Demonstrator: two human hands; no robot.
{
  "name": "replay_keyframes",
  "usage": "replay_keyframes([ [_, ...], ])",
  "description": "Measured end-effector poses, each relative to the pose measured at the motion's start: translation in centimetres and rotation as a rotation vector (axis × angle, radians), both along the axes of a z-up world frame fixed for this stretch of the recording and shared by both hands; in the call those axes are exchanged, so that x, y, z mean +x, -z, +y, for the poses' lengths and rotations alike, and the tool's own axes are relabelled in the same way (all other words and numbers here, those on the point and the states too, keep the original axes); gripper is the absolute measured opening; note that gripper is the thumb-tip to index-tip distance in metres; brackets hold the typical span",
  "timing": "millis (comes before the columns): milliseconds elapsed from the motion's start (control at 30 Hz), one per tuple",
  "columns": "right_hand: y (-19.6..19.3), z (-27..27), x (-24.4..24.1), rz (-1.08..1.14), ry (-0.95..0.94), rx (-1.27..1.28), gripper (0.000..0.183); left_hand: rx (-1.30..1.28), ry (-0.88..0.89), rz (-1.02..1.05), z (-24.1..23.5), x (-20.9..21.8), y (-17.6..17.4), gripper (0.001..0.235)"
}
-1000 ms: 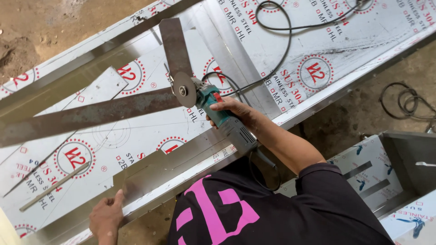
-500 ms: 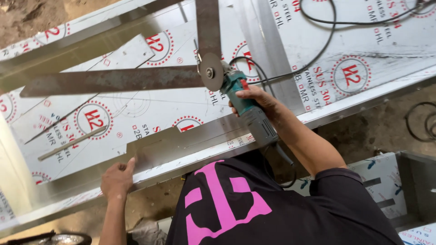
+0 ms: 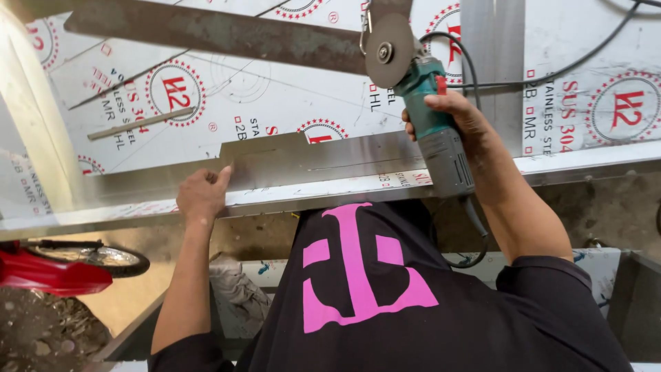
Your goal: Cutting a stainless steel sheet using an angle grinder.
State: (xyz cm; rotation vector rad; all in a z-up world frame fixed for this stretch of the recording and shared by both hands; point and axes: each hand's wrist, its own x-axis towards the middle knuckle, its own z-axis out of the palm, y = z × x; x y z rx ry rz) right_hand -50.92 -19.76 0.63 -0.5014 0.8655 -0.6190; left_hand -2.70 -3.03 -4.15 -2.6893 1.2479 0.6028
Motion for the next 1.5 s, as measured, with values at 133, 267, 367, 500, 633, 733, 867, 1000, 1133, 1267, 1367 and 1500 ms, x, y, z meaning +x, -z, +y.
replay_keyframes([
  [133, -0.7, 0.3, 0.4, 0.042, 0.024, 0.027, 0.073, 0.034, -0.014, 0.013, 0.1, -0.2, -0.2, 0.053],
  [267, -0.9, 0.4, 0.5, 0.061, 0.026, 0.008, 0.073, 0.021, 0.004, 0.003, -0.1, -0.1, -0.3, 0.052],
  [367, -0.8, 0.3, 0.5, 0.069, 0.024, 0.015, 0.072, 0.021, 0.002, -0.004, -0.1, -0.3, -0.6, 0.051],
  [500, -0.6, 0.2, 0.5, 0.077, 0.019, 0.028, 0.072, 0.014, -0.012, 0.034, 0.1, -0.2, -0.4, 0.05],
  [633, -0.9, 0.4, 0.6, 0.066, 0.017, 0.015, 0.073, 0.007, -0.008, 0.015, 0.0, 0.0, -0.1, 0.052],
  [733, -0.6, 0.4, 0.6, 0.077, 0.008, 0.011, 0.074, 0.02, -0.014, 0.03, 0.0, -0.1, -0.3, 0.052],
  [867, -0.7, 0.4, 0.6, 0.079, 0.001, -0.005, 0.073, 0.05, -0.022, 0.033, -0.3, -0.4, -0.6, 0.05],
  [1000, 0.5, 0.4, 0.2, 0.077, 0.022, 0.023, 0.069, 0.085, -0.059, 0.026, -0.4, -0.4, -1.0, 0.05],
  [1133, 0.7, 0.3, 0.3, -0.047, -0.035, 0.064, 0.069, 0.032, -0.077, 0.049, -0.2, -0.3, -1.2, 0.048],
  [1267, 0.8, 0.6, 0.2, -0.068, 0.013, 0.011, 0.069, 0.069, -0.063, 0.051, -0.3, -0.3, -1.4, 0.046],
  [1367, 1.4, 0.8, -0.2, -0.06, 0.009, -0.013, 0.069, 0.117, -0.028, 0.078, -0.9, -0.6, -1.8, 0.044],
  [1500, 4.2, 0.0, -1.9, -0.109, -0.056, -0.036, 0.073, 0.11, 0.059, 0.086, -1.3, 1.9, -0.5, 0.044],
])
